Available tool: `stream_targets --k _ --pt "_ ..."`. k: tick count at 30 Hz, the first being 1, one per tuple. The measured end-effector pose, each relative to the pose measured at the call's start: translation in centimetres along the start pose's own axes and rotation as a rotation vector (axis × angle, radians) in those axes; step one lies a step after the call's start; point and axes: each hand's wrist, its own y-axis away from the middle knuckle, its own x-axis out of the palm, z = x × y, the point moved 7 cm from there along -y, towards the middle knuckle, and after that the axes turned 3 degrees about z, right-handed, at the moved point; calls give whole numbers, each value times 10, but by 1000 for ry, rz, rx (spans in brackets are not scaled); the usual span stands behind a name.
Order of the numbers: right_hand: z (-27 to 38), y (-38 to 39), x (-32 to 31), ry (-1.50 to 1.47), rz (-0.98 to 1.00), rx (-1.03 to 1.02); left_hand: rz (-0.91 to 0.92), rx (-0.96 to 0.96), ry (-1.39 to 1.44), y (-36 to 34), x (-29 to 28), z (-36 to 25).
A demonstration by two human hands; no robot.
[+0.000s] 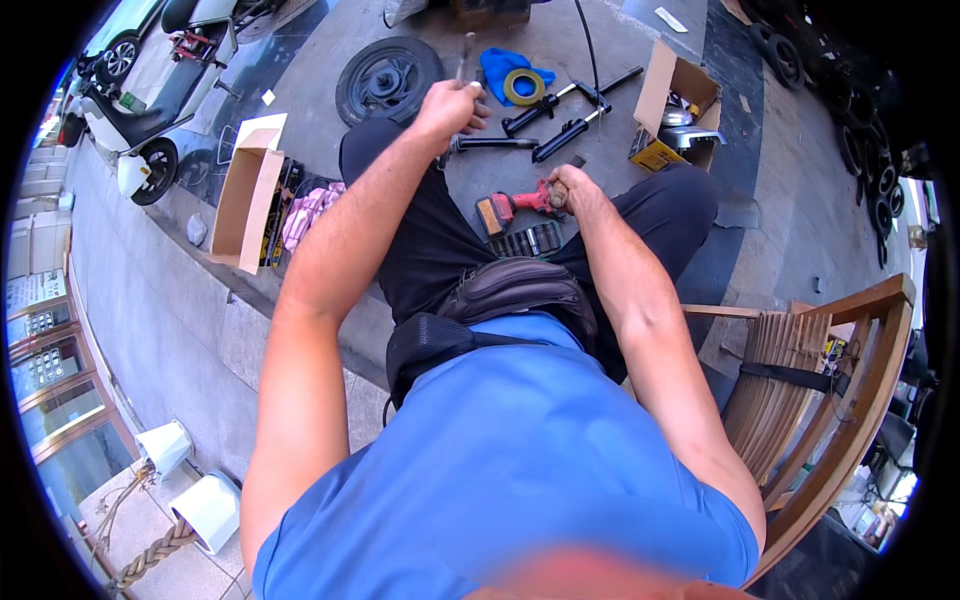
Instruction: The person uses a hammer and a metal rod to drive a component into a motorcycle fork tube while sitting on a stool. They adjust a fanny pack and move metal tubes on the ground.
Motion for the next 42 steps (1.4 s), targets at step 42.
stream_targets --k 42 --pt "88 65 64 2228 21 -141 190 38 -1048 -165 30 194"
